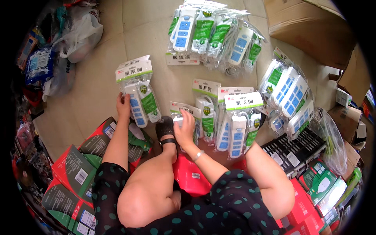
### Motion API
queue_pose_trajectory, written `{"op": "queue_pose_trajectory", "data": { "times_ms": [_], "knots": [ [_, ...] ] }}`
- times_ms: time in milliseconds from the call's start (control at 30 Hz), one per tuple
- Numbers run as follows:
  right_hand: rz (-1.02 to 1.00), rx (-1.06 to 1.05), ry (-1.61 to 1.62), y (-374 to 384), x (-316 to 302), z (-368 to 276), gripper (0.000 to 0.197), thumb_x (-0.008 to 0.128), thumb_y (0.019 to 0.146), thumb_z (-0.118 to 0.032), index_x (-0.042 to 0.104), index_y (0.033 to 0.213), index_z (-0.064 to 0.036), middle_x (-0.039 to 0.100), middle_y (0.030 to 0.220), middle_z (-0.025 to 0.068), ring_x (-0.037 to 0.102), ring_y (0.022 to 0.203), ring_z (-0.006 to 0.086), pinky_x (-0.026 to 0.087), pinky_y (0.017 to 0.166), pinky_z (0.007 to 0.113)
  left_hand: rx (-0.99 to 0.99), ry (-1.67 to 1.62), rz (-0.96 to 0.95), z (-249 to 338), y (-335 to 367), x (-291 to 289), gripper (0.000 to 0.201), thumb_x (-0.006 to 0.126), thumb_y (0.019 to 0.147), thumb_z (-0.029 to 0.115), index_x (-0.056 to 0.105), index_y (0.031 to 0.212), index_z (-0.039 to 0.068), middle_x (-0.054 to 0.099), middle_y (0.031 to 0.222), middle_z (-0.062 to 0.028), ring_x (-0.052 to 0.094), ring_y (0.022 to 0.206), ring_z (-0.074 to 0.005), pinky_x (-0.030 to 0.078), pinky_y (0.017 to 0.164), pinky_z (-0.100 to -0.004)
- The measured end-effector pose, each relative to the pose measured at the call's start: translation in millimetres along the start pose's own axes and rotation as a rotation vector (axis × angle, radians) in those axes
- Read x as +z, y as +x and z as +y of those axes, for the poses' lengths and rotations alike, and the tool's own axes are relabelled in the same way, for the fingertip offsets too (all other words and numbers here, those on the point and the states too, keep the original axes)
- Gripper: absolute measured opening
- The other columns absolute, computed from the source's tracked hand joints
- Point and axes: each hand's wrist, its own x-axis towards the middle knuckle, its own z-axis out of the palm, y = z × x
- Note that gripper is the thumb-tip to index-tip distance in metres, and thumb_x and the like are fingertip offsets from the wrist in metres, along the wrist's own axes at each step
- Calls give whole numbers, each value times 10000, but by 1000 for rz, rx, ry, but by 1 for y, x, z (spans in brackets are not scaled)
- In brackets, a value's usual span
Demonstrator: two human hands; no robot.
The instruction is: The person organizes packaged power strips on the floor by picking them up and placing them into groups, and then moves a box of light bulbs aside.
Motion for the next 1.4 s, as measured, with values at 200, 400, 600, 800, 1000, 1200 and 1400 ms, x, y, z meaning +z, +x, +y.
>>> {"op": "queue_pose_trajectory", "data": {
  "times_ms": [200,400,600,800,1000,1200,1400],
  "knots": [
    [52,587,112,-87,2,65,823,734,727,-239,275,1348,47,397,1279,267,365,1215,378,295,1043,425,68,48,30,-3,8,15,654,651,838,414,465,1293,-16,559,1183,-187,555,1030,-238,453,879,-345],
    [-232,768,-179,-62,-5,61,625,753,670,-321,438,1084,26,487,1163,290,470,1109,449,433,865,494,23,-6,32,-6,5,13,620,622,867,386,449,1302,-20,550,1188,-190,564,1014,-231,459,867,-329],
    [-129,386,-170,-58,-23,35,531,714,675,-339,502,996,27,593,929,267,582,889,433,466,763,488,45,-29,28,-7,3,16,604,599,894,372,416,1333,-1,560,1164,-126,542,1015,-179,440,876,-294],
    [-321,56,476,22,-27,-68,469,707,738,-241,516,1071,29,629,940,242,627,886,373,487,761,402,-103,-292,-80,-14,13,-9,542,579,911,339,416,1336,46,533,1218,-102,538,1044,-205,445,888,-323],
    [-388,20,-168,67,53,-69,807,666,804,-294,227,1401,25,254,1424,264,301,1277,412,261,1050,489,-463,-790,51,34,17,-2,565,523,931,347,337,1390,75,547,1221,-130,538,1087,-236,427,923,-339],
    [109,-260,-248,39,-25,-45,798,680,762,-231,263,1406,-14,282,1406,248,246,1318,400,199,1079,494,150,54,-2,22,13,-11,830,689,796,438,275,1420,78,513,1272,-180,501,1155,-298,382,988,-383],
    [156,174,-306,7,-79,30,886,736,694,-149,228,1405,0,391,1300,239,354,1226,396,285,1031,467,124,66,15,40,2,11,851,707,776,419,276,1419,66,473,1302,-217,457,1205,-327,356,1014,-391]
  ]
}}
